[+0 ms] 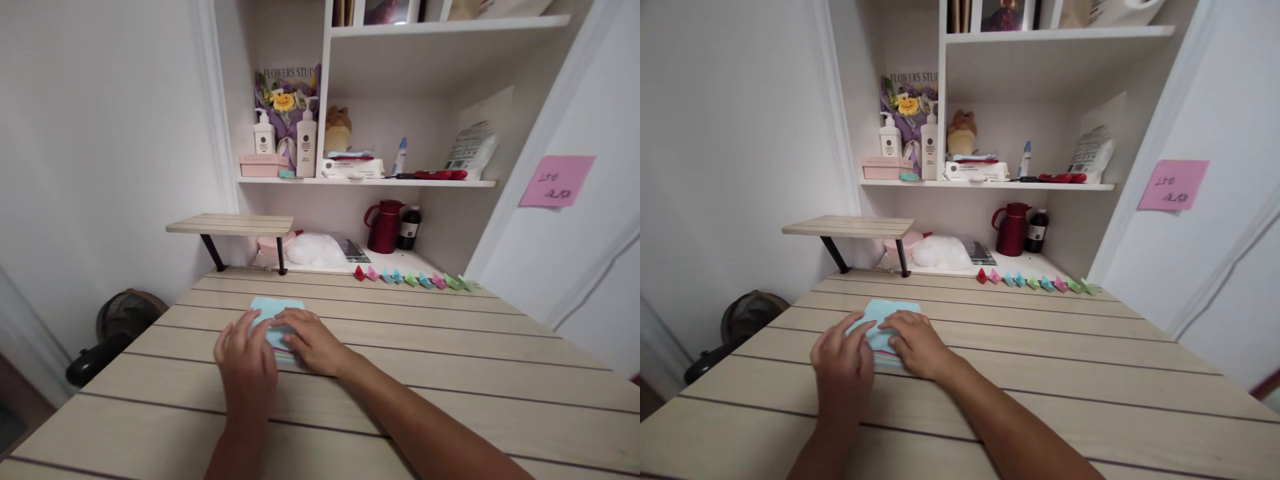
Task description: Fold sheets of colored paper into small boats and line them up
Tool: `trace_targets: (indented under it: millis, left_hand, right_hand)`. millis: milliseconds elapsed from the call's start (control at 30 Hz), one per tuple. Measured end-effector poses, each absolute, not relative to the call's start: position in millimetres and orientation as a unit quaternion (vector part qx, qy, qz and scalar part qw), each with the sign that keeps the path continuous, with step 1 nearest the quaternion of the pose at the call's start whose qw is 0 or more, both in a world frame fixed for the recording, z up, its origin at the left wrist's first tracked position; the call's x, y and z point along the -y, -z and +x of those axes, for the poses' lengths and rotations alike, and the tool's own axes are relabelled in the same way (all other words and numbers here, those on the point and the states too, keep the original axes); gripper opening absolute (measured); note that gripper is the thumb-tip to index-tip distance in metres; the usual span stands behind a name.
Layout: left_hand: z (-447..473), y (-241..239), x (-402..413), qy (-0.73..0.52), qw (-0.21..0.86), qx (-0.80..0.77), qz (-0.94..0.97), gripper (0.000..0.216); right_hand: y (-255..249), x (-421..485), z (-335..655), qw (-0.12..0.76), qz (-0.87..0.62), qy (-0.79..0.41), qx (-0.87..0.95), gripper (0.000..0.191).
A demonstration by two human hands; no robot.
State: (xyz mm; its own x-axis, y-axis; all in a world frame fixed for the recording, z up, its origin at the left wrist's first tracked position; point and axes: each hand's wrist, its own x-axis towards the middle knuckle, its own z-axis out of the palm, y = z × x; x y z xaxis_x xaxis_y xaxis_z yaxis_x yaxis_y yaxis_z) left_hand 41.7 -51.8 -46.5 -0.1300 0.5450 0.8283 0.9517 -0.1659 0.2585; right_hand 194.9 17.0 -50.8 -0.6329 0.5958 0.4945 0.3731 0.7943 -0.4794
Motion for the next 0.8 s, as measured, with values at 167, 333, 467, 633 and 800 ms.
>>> trace_targets:
  millis: [167,333,467,633,800]
  left_hand:
    - [44.2,68.4,38.9,0.306,0.166,0.676,-0.650,0.036]
    - [32.0,83.8,32.4,0.211,0.109,0.704,-0.669,0.041]
    - [37.9,78.6,35.1,0.202,0.102,0.716,-0.660,0.039]
    - [42.1,70.9,35.5,0.202,0.067,0.737,-0.642,0.039]
    - [39.9,68.5,32.1,0.206,0.013,0.753,-0.625,0.039]
  right_hand:
    - [67.1,-21.0,197.6,0.405,-0.314,-0.173,0.841,0.031]
    - [74.1,-19.5,209.1,0.493,-0.388,-0.218,0.747,0.028]
    - [76.5,-23.2,211.8,0.509,-0.420,-0.255,0.707,0.027]
    - [81.3,-27.5,215.2,0.499,-0.445,-0.265,0.695,0.031]
    - [83.3,-27.5,216.7,0.498,-0.434,-0.279,0.697,0.031]
